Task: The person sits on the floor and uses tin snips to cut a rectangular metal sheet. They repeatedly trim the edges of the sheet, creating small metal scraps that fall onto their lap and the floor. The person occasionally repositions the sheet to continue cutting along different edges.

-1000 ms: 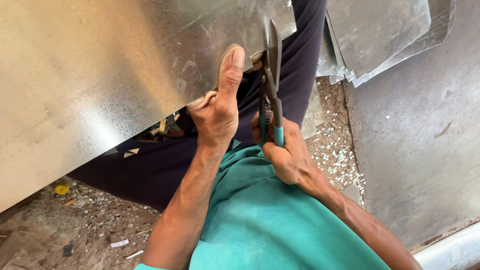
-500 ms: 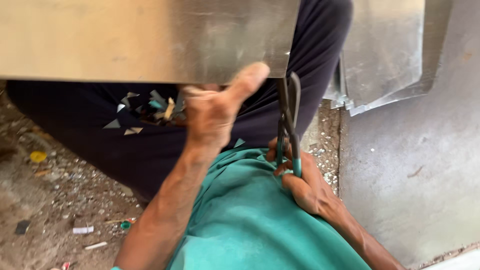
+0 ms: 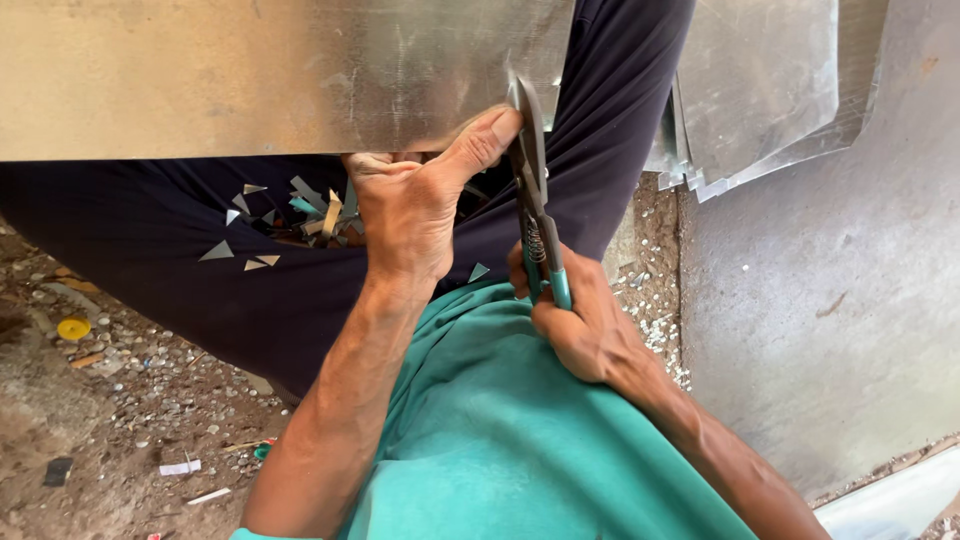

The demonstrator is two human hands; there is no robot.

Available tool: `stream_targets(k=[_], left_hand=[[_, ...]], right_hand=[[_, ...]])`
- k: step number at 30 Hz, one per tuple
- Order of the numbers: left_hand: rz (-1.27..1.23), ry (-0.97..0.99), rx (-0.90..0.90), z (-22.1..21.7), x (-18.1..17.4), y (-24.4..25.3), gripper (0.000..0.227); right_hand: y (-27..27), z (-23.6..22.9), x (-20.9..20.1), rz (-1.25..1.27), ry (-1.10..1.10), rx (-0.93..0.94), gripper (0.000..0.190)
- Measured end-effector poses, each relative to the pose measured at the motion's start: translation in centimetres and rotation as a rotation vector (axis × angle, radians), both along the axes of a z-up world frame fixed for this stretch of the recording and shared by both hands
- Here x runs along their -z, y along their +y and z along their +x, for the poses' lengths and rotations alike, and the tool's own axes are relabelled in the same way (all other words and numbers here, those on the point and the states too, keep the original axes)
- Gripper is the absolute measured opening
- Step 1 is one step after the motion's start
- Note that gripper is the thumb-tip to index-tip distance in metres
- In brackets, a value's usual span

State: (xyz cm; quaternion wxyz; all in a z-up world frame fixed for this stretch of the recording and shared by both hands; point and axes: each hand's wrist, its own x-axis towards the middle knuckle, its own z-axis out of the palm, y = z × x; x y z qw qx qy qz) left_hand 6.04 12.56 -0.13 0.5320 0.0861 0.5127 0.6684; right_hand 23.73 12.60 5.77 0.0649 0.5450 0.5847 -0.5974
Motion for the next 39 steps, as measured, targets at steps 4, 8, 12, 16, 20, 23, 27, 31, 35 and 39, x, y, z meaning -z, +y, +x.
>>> stream_targets(k=[4, 8, 12, 16, 20, 23, 27, 31, 35, 39], left_hand=[[0.064, -0.086, -0.017, 0.0, -0.5, 0.0, 0.019], [0.031, -0.034, -0.089, 2.1, -2.1, 0.5, 0.023], [0.178, 0.207, -0.084, 1.1, -3.3, -0.1, 0.034], [0.165, 0.686, 0.168, -4.6, -1.4, -4.5, 0.047], [0.315, 0.934, 0.103, -9.9, 1.7, -9.2, 0.031], [-0.198, 0.999, 0.316, -9.3, 4.4, -10.2, 0.038], [0.449, -0.101, 0.130, -6.6, 6.1, -10.6, 0.025], [0.091, 0.362, 0.004, -5.6, 3.8, -11.7, 0.022], [0.134, 0.510, -0.128, -5.2, -0.6, -13.3, 0.047], [0.110, 0.026, -0.221, -4.5, -1.9, -13.8, 0.053]], right_hand=[[0.2, 0.3, 1.5, 0.035, -0.046, -0.002, 0.019], [-1.0, 2.4, 1.7, -0.009, 0.110, -0.043, 0.026], [-0.8, 4.3, 0.6, 0.012, -0.013, -0.192, 0.042], [0.0, 5.9, 0.0, -0.035, -0.074, -0.302, 0.050], [0.4, 6.6, 0.7, -0.033, -0.095, -0.461, 0.054], [1.4, 6.5, 0.4, -0.108, -0.294, -0.526, 0.052], [2.6, 4.9, -1.0, -0.084, -0.285, -0.632, 0.059], [3.0, 3.2, -2.9, -0.037, -0.320, -0.725, 0.070], [3.5, 1.3, -3.9, -0.053, -0.154, -0.775, 0.072], [2.7, -0.9, -3.9, -0.092, -0.285, -0.770, 0.078]])
